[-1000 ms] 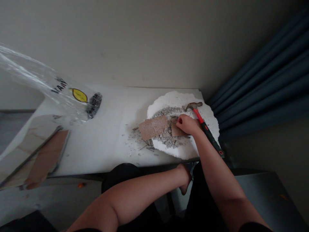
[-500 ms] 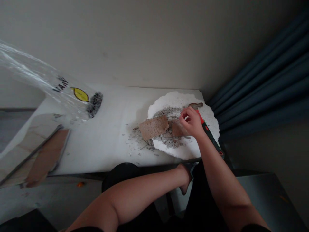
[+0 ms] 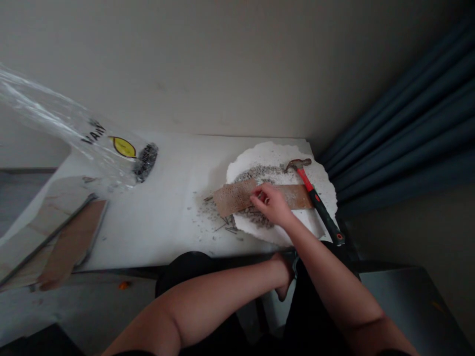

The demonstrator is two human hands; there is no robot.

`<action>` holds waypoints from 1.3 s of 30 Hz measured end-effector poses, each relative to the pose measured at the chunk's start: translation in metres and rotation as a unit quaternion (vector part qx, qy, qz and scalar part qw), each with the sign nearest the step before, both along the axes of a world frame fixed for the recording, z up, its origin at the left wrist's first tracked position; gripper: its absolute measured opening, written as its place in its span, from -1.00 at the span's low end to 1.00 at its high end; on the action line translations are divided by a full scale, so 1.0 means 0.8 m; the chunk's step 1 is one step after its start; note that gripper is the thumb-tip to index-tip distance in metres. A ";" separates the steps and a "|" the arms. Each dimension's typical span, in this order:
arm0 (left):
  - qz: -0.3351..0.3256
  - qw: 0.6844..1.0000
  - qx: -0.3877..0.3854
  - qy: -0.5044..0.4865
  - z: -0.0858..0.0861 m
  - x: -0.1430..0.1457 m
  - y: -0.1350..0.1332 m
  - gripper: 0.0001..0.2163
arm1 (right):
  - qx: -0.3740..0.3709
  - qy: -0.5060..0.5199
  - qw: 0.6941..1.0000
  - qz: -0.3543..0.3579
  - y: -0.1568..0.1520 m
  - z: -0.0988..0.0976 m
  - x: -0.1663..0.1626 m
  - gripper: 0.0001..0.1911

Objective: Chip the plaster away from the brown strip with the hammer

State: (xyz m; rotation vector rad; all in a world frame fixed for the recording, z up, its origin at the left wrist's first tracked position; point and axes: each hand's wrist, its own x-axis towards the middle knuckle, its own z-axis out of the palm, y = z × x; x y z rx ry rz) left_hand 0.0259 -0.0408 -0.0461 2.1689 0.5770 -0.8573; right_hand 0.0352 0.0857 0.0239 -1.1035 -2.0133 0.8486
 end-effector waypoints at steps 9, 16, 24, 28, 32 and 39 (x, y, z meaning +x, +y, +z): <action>-0.030 0.999 0.011 0.024 0.019 -0.001 0.005 -0.62 | 0.001 -0.201 0.978 -0.059 0.060 -0.004 0.075 -0.95; -0.021 1.000 0.019 0.013 0.019 -0.003 0.002 -0.70 | -0.005 -0.272 0.960 -0.061 0.064 -0.010 0.057 -0.93; -0.027 0.998 0.051 0.014 0.011 0.000 -0.002 -0.81 | -0.002 -0.305 0.950 -0.069 0.062 -0.006 0.056 -0.94; -0.063 0.997 0.049 0.005 0.010 -0.001 -0.002 -0.63 | -0.002 -0.315 0.947 -0.066 0.063 -0.008 0.056 -0.96; -0.100 0.994 0.047 0.021 0.013 -0.003 -0.003 -0.45 | -0.010 -0.330 0.941 -0.067 0.064 -0.008 0.056 -0.95; -0.088 0.995 0.038 0.033 0.004 0.003 0.000 -0.67 | -0.012 -0.347 0.934 -0.081 0.061 -0.006 0.051 -0.91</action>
